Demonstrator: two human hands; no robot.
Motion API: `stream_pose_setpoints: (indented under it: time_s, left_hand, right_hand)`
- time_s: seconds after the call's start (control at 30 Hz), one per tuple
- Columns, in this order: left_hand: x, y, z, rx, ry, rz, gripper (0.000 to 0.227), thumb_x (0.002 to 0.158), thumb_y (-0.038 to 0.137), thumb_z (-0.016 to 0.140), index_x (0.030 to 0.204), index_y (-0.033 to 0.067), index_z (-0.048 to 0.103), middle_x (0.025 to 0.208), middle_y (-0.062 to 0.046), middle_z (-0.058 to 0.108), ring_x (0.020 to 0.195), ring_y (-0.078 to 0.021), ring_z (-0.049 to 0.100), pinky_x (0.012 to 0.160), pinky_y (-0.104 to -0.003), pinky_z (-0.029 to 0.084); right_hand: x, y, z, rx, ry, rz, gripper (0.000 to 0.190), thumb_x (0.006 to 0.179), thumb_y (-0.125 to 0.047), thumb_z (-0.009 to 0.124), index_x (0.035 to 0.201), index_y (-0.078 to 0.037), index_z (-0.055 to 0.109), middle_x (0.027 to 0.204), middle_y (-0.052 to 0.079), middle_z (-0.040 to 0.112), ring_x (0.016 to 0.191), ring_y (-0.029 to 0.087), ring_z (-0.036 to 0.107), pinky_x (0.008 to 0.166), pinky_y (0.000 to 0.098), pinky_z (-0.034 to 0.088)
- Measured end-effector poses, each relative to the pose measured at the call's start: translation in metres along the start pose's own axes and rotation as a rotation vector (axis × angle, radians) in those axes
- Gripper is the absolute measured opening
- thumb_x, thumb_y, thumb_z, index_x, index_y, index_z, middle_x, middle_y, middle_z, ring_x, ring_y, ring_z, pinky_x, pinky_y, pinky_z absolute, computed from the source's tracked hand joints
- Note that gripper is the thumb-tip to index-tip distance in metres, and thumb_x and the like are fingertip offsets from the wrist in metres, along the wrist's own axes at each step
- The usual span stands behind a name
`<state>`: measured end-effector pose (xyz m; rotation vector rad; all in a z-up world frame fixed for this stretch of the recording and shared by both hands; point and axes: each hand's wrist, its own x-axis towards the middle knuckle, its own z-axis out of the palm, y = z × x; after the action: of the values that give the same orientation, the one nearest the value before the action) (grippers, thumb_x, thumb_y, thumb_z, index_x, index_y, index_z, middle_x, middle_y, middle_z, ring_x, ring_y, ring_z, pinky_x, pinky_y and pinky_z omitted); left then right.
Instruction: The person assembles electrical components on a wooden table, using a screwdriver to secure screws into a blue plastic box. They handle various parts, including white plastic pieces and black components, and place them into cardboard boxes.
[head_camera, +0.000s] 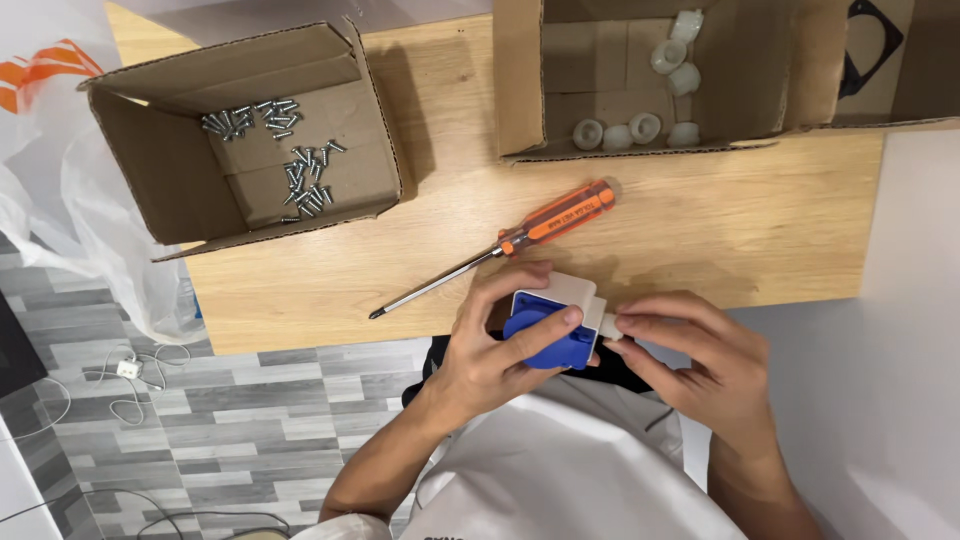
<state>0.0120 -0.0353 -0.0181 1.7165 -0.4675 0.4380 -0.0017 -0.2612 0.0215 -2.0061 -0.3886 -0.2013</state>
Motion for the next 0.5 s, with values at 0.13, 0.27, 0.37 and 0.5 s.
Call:
stream_pose_setpoints:
  time_s: [0.13,0.27,0.37,0.5]
  left_hand:
    - [0.001,-0.003,0.001,-0.003,0.011,0.017,0.033,0.096,0.024,0.087,0.127,0.0155,0.082,0.126,-0.022,0.067,0.119,-0.0467,0.077,0.107,-0.059,0.066]
    - [-0.005,-0.006,0.004,0.007,0.004,0.022,0.030,0.098,0.022,0.084,0.127,0.0161,0.082,0.126,-0.021,0.068,0.121,-0.0463,0.077,0.107,-0.058,0.067]
    - [-0.009,-0.007,0.004,-0.007,0.005,0.016,0.027,0.099,0.019,0.083,0.126,0.0151,0.082,0.126,-0.022,0.069,0.121,-0.0471,0.077,0.107,-0.058,0.067]
    - [-0.009,-0.009,0.002,-0.030,-0.013,0.010,0.026,0.102,0.023,0.079,0.125,0.0117,0.082,0.128,-0.024,0.068,0.124,-0.0480,0.076,0.108,-0.058,0.065]
  right_hand:
    - [0.006,-0.006,0.003,-0.078,-0.001,-0.032,0.022,0.077,0.010,0.091,0.096,0.000,0.086,0.096,0.015,0.083,0.074,0.023,0.082,0.070,0.0329,0.068]
    - [0.009,-0.009,0.008,-0.101,0.011,-0.037,0.018,0.082,0.008,0.089,0.095,-0.003,0.087,0.094,0.013,0.083,0.065,0.018,0.078,0.068,0.0305,0.067]
    - [0.008,-0.010,0.011,-0.086,0.023,-0.014,0.016,0.083,0.009,0.088,0.094,-0.003,0.088,0.092,0.013,0.083,0.065,0.018,0.078,0.066,0.0298,0.067]
    - [0.006,-0.003,0.007,-0.091,-0.032,0.074,0.012,0.082,-0.002,0.092,0.093,-0.002,0.088,0.082,0.010,0.080,0.061,0.021,0.077,0.058,0.0302,0.065]
